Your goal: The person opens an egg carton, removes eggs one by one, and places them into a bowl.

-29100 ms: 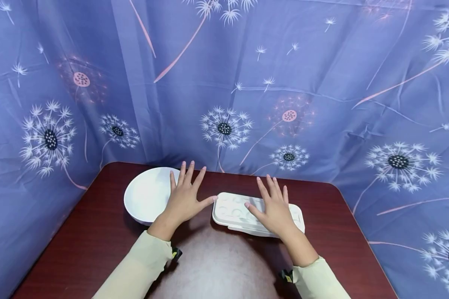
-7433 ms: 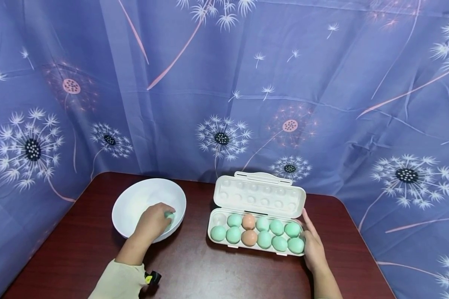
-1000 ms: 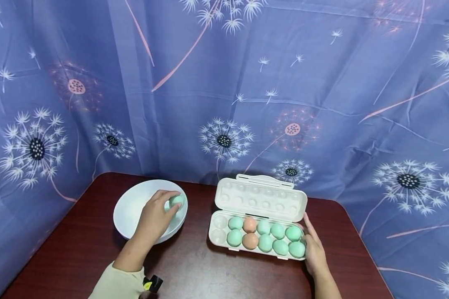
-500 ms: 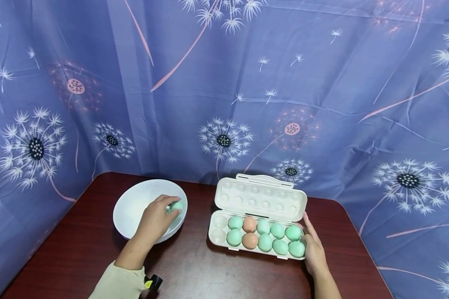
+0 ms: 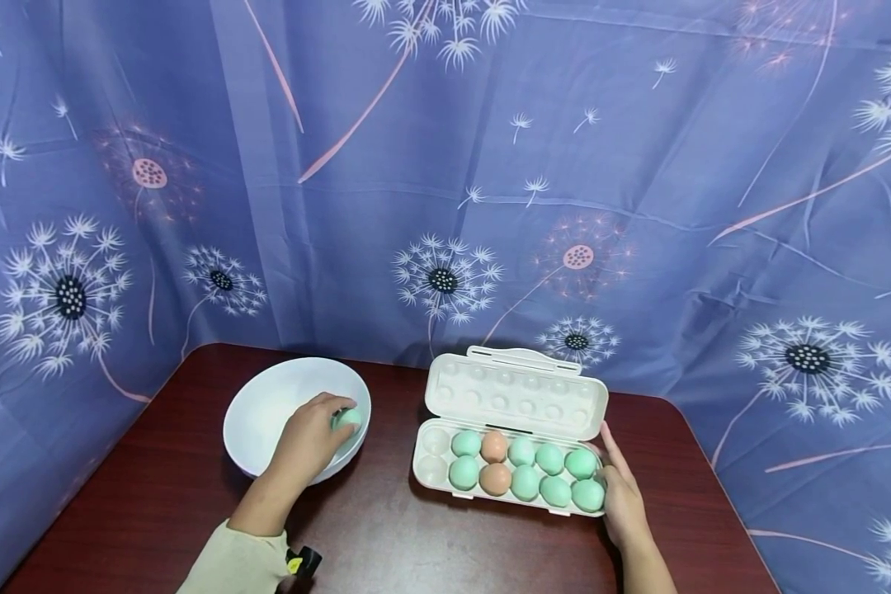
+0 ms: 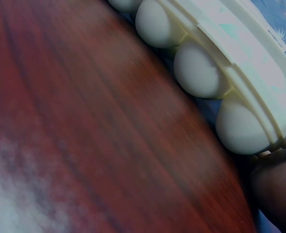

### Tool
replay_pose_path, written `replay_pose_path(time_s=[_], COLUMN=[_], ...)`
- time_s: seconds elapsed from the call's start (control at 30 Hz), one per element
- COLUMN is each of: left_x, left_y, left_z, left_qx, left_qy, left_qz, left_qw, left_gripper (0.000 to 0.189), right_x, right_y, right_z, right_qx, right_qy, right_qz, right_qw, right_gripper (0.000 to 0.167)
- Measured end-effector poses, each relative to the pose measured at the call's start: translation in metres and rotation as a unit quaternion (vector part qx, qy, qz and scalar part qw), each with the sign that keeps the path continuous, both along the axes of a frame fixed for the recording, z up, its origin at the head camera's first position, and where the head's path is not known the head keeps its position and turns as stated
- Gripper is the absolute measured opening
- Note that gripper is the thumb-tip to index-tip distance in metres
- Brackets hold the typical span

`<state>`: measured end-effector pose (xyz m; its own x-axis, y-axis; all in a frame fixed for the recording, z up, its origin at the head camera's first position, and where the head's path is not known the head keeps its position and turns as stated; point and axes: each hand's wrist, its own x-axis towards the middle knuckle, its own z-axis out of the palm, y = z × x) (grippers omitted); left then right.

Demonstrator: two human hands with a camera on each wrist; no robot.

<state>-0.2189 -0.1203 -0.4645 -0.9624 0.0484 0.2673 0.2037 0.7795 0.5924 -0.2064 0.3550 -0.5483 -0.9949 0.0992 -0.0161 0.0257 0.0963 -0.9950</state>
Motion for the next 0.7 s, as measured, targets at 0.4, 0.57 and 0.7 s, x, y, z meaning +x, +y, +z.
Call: replay_pose_path(time_s=[0.4, 0.57, 0.7], left_x=[-0.0005, -0.0018, -0.0022], left_y=[-0.0022, -0.0033, -0.0043], left_z=[-0.0059, -0.0084, -0.0091], left_qx=[-0.029, -0.037, -0.039], left_qy=[-0.013, -0.019, -0.027], left_qz=[-0.007, -0.01, -0.012], left_qw=[0.9995, 0.9991, 0.9988], left_gripper=[0.028, 0.028, 0.028], right_x=[0.0006, 0.0007, 0.0002], right_y=[-0.0007, -0.0006, -0.0005], right_z=[0.0005, 0.0006, 0.0004], right_qx=[0.003, 0.006, 0.005], right_qy=[-0.004, -0.005, -0.001], right_qz=[-0.001, -0.001, 0.001], right_qw=[1.0, 1.0, 1.0], right_gripper=[0.077, 0.076, 0.076])
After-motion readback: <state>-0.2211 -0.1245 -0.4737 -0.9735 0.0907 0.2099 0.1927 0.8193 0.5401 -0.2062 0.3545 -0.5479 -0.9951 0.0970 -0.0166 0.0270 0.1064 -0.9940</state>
